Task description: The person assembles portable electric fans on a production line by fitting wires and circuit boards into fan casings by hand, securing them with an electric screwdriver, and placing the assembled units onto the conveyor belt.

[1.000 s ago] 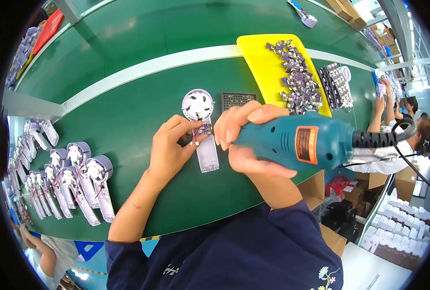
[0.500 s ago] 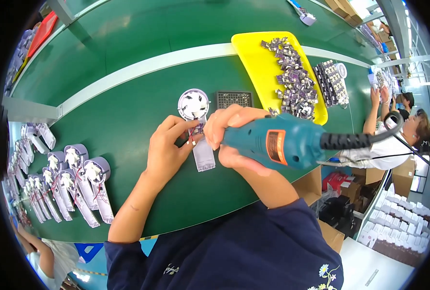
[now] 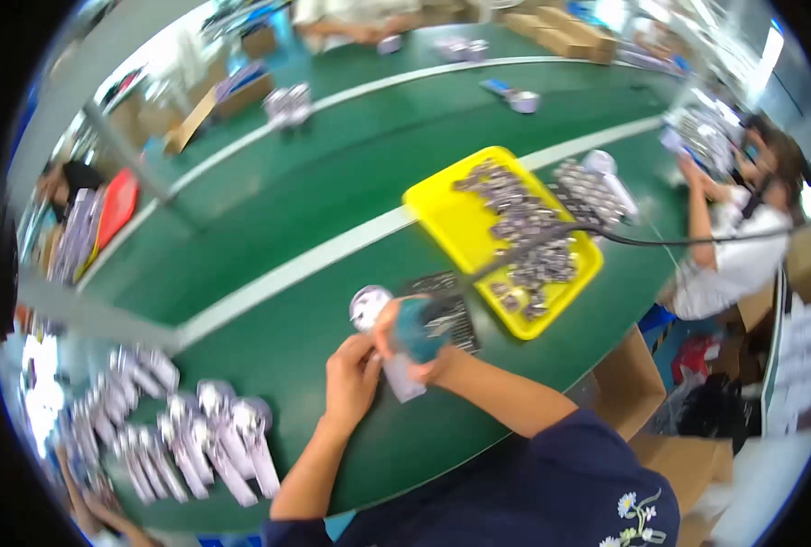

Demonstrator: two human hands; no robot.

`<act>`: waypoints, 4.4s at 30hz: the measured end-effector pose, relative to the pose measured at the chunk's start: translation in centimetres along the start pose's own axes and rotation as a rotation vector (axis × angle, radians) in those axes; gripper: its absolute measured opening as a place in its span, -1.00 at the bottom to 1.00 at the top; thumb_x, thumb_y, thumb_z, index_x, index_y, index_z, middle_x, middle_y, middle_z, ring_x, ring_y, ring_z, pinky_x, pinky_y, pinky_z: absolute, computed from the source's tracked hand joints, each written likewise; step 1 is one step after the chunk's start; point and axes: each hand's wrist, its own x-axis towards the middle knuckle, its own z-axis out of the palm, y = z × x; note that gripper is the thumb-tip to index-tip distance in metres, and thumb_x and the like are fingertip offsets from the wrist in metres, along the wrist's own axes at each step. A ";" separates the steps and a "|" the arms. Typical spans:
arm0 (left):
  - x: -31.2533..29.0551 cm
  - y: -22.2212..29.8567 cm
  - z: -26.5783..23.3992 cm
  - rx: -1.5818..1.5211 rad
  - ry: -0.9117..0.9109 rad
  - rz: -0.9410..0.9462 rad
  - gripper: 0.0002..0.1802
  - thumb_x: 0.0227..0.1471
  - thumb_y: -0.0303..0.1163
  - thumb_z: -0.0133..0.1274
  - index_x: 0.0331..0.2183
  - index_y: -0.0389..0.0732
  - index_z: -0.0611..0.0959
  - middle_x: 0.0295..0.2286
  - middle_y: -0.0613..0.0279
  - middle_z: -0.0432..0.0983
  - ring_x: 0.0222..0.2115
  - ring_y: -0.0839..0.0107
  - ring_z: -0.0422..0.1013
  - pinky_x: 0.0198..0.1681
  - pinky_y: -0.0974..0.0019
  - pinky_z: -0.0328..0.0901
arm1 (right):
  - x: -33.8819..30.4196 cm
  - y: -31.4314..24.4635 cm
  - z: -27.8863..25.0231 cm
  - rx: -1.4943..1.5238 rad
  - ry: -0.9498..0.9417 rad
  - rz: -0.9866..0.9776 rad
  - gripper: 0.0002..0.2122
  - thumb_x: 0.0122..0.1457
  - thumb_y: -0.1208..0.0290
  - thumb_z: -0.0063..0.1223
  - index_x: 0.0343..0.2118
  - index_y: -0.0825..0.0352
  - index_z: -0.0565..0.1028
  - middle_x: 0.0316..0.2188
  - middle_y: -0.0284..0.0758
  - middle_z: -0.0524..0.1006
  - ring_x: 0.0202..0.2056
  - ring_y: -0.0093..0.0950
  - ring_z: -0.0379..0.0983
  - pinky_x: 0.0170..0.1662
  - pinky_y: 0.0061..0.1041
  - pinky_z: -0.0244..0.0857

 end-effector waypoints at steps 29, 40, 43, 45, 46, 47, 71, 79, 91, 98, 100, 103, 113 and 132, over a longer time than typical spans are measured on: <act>0.1 1.6 1.5 0.220 0.125 -0.196 -0.84 0.19 -0.50 0.12 -0.23 -0.40 0.64 -0.46 0.26 0.56 -0.51 0.67 0.40 -0.51 0.55 0.29 | -6.4 -6.2 2.6 -0.142 0.513 0.726 -0.62 0.30 0.20 0.11 0.09 0.28 0.39 -0.40 -0.47 0.51 -0.64 -0.73 0.32 -0.57 -0.66 0.23; -1.9 -0.5 1.8 -0.022 0.309 -0.288 -0.75 0.33 -0.43 -0.05 -0.14 -0.43 0.60 -0.30 0.20 0.60 -0.35 0.53 0.47 -0.33 0.47 0.38 | -6.6 -4.5 5.9 -0.337 0.492 0.669 -0.56 0.26 0.18 0.15 0.03 0.38 0.34 -0.44 -0.29 0.55 -0.42 -0.51 0.51 -0.29 -0.46 0.39; -3.0 -1.7 1.6 -0.135 0.386 -0.103 -0.75 0.34 -0.48 -0.13 -0.09 -0.44 0.54 -0.36 0.04 0.60 -0.42 0.39 0.54 -0.34 0.41 0.43 | -5.8 -3.4 6.0 -0.036 0.546 0.723 -0.61 0.22 0.25 0.23 -0.02 0.34 0.36 -0.43 -0.38 0.51 -0.58 -0.63 0.42 -0.54 -0.59 0.29; -3.4 -0.7 1.6 -0.089 0.393 -0.079 -0.76 0.35 -0.48 -0.14 -0.08 -0.44 0.53 -0.37 0.01 0.59 -0.43 0.36 0.55 -0.33 0.39 0.45 | -5.7 -2.4 6.3 0.024 0.596 0.639 -0.62 0.20 0.28 0.25 -0.04 0.32 0.37 -0.42 -0.41 0.50 -0.61 -0.67 0.38 -0.59 -0.63 0.24; -3.7 -0.3 1.4 -0.035 0.433 -0.062 -0.76 0.35 -0.49 -0.14 -0.08 -0.44 0.52 -0.38 -0.01 0.59 -0.44 0.33 0.57 -0.33 0.37 0.46 | -5.4 -2.5 6.8 0.085 0.613 0.567 -0.64 0.18 0.31 0.27 -0.06 0.30 0.38 -0.42 -0.44 0.49 -0.63 -0.70 0.34 -0.63 -0.66 0.19; -3.8 -0.1 1.2 -0.081 0.443 -0.085 -0.75 0.34 -0.48 -0.13 -0.08 -0.45 0.53 -0.36 0.01 0.60 -0.40 0.34 0.56 -0.31 0.36 0.46 | -5.4 -2.8 6.9 0.113 0.607 0.537 -0.66 0.17 0.33 0.29 -0.08 0.29 0.40 -0.40 -0.49 0.49 -0.60 -0.73 0.32 -0.61 -0.68 0.20; 1.9 10.1 6.0 0.282 0.489 -0.074 -0.80 0.26 -0.50 -0.02 -0.11 -0.23 0.63 -0.38 -0.02 0.63 -0.48 0.21 0.60 -0.42 0.30 0.41 | -3.8 -7.1 2.8 0.156 0.734 0.420 -0.75 0.21 0.52 0.22 -0.15 0.32 0.36 -0.48 -0.41 0.49 -0.69 -0.70 0.29 -0.64 -0.67 0.15; 5.8 2.7 1.0 0.265 0.536 -0.040 -0.73 0.37 -0.37 -0.16 -0.10 -0.31 0.58 -0.43 0.16 0.59 -0.50 0.46 0.57 -0.50 0.43 0.46 | -6.8 -8.2 0.2 0.260 0.736 0.545 -0.81 0.30 0.43 0.07 -0.12 0.33 0.34 -0.45 -0.24 0.55 -0.74 -0.62 0.28 -0.69 -0.60 0.16; 38.3 -17.5 -23.4 0.717 0.834 -0.058 -0.71 0.28 -0.25 -0.12 -0.26 -0.23 0.61 -0.31 -0.11 0.63 -0.22 -0.14 0.52 -0.12 -0.05 0.34 | -16.8 -9.3 -2.6 0.163 0.970 0.514 -0.67 0.35 0.09 -0.06 -0.01 0.21 0.36 -0.56 -0.37 0.36 -0.74 -0.55 0.20 -0.69 -0.54 0.15; 49.5 -23.4 -25.3 0.733 0.808 -0.146 -0.75 0.24 -0.28 -0.11 -0.21 -0.21 0.59 -0.27 -0.19 0.61 -0.17 -0.18 0.51 -0.07 -0.09 0.35 | -12.8 -12.0 -1.4 0.069 0.988 0.879 -0.64 0.31 0.04 0.05 -0.31 0.30 0.36 -0.61 -0.34 0.35 -0.67 -0.57 0.19 -0.57 -0.62 0.10; 51.3 -24.1 -25.2 0.690 0.788 -0.142 -0.75 0.23 -0.27 -0.09 -0.21 -0.21 0.59 -0.27 -0.19 0.61 -0.16 -0.18 0.51 -0.08 -0.09 0.35 | -9.4 -13.3 -0.9 -0.024 1.088 0.918 -0.77 0.30 0.26 0.08 -0.42 0.27 0.37 -0.64 -0.36 0.37 -0.63 -0.58 0.21 -0.52 -0.63 0.10; 52.3 -25.1 -23.3 0.653 0.607 -0.192 -0.59 0.15 -0.17 0.08 -0.03 -0.17 0.58 -0.19 -0.14 0.61 -0.09 -0.11 0.51 0.01 0.02 0.35 | -17.5 -12.6 -1.8 1.532 1.707 0.487 -0.79 0.32 0.24 0.04 -0.29 0.29 0.42 -0.41 -0.26 0.41 -0.40 -0.45 0.34 -0.34 -0.40 0.29; 28.4 -7.9 -20.8 0.138 0.230 -0.186 -0.38 0.22 -0.09 0.09 0.16 -0.27 0.41 -0.05 0.10 0.55 -0.04 0.33 0.46 -0.06 0.29 0.40 | -16.0 -8.4 -3.1 0.217 0.862 0.376 -0.67 0.30 0.19 0.10 -0.01 0.20 0.30 -0.59 -0.38 0.30 -0.79 -0.59 0.14 -0.77 -0.58 0.10; -11.5 -1.1 -17.8 1.158 0.889 -0.984 -0.07 0.06 0.40 -0.05 0.33 0.15 0.24 0.31 -0.35 -0.07 0.32 -0.35 -0.14 0.30 -0.37 -0.22 | -15.3 -9.2 -2.6 0.037 0.804 0.359 -0.78 0.40 0.30 -0.17 -0.01 0.29 0.26 -0.54 -0.43 0.27 -0.73 -0.70 0.12 -0.70 -0.71 0.05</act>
